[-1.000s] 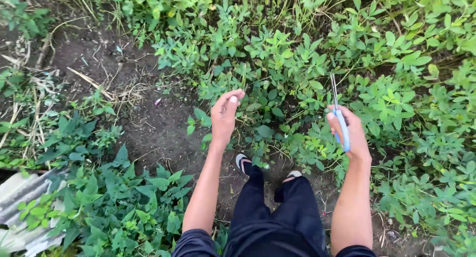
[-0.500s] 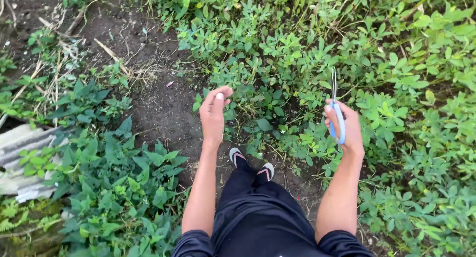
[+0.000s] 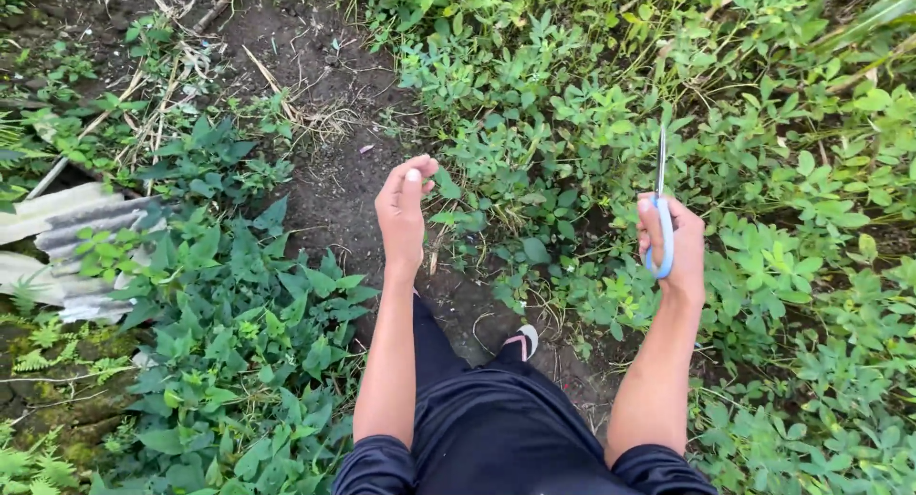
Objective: The recorder uses a pair of scissors to prune and trim various plants in an outdoor garden area.
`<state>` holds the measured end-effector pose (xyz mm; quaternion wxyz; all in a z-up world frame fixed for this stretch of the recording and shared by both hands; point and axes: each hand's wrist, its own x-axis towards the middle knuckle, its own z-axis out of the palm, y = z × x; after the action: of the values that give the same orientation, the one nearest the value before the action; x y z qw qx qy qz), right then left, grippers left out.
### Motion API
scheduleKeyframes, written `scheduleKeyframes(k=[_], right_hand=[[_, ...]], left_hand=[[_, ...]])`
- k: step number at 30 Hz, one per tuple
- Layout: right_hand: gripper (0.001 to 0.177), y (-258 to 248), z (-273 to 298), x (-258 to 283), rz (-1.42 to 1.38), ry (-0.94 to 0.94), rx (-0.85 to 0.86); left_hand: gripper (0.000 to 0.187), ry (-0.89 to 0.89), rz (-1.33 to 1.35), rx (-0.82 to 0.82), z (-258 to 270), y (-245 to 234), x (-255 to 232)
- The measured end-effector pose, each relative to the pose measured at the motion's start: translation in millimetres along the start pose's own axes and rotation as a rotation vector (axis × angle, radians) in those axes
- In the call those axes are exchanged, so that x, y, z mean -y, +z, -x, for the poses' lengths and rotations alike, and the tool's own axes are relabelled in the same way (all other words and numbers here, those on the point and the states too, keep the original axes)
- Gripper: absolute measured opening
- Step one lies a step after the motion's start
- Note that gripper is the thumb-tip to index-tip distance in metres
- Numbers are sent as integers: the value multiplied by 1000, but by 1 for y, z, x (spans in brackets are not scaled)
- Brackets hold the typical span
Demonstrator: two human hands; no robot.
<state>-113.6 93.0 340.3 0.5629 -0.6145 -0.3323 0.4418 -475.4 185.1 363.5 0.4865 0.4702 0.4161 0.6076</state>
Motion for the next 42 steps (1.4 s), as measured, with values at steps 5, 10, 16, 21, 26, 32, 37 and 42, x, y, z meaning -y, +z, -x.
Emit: scheduleKeyframes(k=[5, 10, 16, 21, 26, 32, 37, 42], right_hand=[[25, 62, -22, 5, -2, -23, -20], [29, 155, -51, 4, -2, -51, -30], [30, 288, -83, 32, 60, -77, -11], [30, 360, -106, 36, 63, -52, 17], [32, 395, -137, 40, 135, -94, 41], [30, 435, -178, 59, 90, -107, -1], [27, 449, -237, 57, 29, -106, -9], [26, 457, -314, 71, 45, -47, -69]], left_hand=[[29, -22, 23, -32, -42, -46, -2], [29, -11, 99, -20, -111, -120, 7], [28, -16, 61, 28, -200, -209, -10], [28, 11, 35, 53, -251, -262, -18], [28, 2, 32, 26, -292, -286, -21], [29, 26, 26, 52, -350, -292, -20], [28, 45, 27, 77, -411, -280, -3], [28, 63, -36, 137, -501, -237, 17]])
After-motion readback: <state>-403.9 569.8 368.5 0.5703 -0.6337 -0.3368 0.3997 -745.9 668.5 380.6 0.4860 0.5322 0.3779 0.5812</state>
